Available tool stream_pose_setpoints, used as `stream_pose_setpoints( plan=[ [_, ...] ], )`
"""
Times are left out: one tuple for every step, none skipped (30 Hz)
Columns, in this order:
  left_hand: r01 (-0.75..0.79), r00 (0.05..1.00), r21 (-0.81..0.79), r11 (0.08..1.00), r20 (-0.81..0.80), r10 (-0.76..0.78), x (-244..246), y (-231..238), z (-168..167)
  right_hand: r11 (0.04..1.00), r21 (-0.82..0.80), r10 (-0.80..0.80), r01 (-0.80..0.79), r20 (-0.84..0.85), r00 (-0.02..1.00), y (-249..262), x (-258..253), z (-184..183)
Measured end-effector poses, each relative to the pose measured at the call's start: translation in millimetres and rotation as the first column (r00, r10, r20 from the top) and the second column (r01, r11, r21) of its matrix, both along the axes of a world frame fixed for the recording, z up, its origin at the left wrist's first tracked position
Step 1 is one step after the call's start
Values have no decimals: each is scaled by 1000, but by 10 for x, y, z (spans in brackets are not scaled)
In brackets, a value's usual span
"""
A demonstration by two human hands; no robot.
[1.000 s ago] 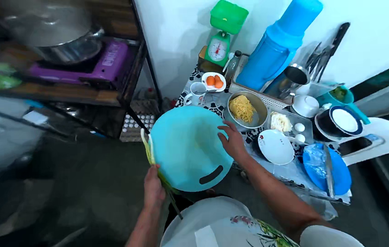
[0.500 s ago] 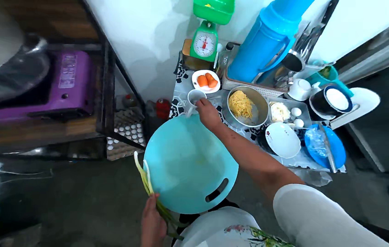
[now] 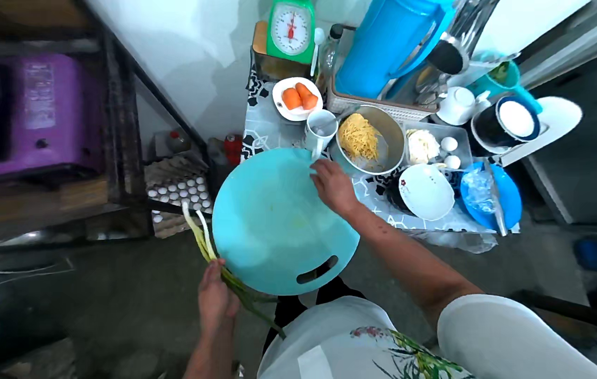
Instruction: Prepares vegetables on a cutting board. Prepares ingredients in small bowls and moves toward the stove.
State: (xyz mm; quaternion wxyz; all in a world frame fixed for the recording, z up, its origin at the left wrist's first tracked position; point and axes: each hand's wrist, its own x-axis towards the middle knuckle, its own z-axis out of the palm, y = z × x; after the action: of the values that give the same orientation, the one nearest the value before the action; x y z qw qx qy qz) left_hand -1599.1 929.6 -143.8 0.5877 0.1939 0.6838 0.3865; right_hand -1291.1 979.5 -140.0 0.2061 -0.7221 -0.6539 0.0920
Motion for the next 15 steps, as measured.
stream_pose_setpoints(
  plan=[
    [17,1000,5,1000,-3,-17,4,9,6,998,-65,13,-13,-9,1000,-129,-7,-109],
    [26,1000,6,1000,-8,-26,9,9,0,991,-130,9,-10,-15,1000,-247,4,-236],
    [27,1000,0,1000,-14,-27,11,2,-11,983,-182,-4,1,-17,1000,-354,32,-374],
    [27,999,-5,1000,-22,-27,7,-8,-25,982,-190,-7,7,4,1000,-445,67,-519],
    [28,999,-5,1000,-38,-28,0,-19,-37,987,-159,5,3,46,999,-518,98,-648],
    [37,996,9,999,-83,-36,-7,-34,-54,993,-121,12,-2,84,996,-570,118,-742],
    [70,985,42,997,-162,-63,-12,-54,-68,995,-96,14,-3,107,994,-604,130,-792],
    [134,955,95,986,-279,-103,-19,-77,-78,997,-83,14,-4,115,993,-622,136,-811],
    [237,898,161,958,-413,-153,-35,-98,-87,997,-77,14,-5,113,994,-631,138,-813],
    [366,821,227,903,-536,-198,-62,-105,-97,998,-64,13,-6,113,994,-634,139,-811],
    [494,731,259,830,-641,-235,-74,-90,-87,999,-38,9,-5,106,994,-638,142,-817],
    [600,644,250,760,-714,-273,-64,-61,-58,1000,-13,0,1,83,997,-649,143,-811],
    [686,568,215,696,-755,-327,-30,-22,-16,1000,-9,-17,17,34,999,-667,142,-774],
    [765,494,156,626,-765,-413,26,34,45,999,-16,-42,42,-28,999,-693,137,-711],
    [832,403,76,549,-763,-505,104,108,113,997,-25,-72,70,-79,994,-731,129,-643]
  ],
)
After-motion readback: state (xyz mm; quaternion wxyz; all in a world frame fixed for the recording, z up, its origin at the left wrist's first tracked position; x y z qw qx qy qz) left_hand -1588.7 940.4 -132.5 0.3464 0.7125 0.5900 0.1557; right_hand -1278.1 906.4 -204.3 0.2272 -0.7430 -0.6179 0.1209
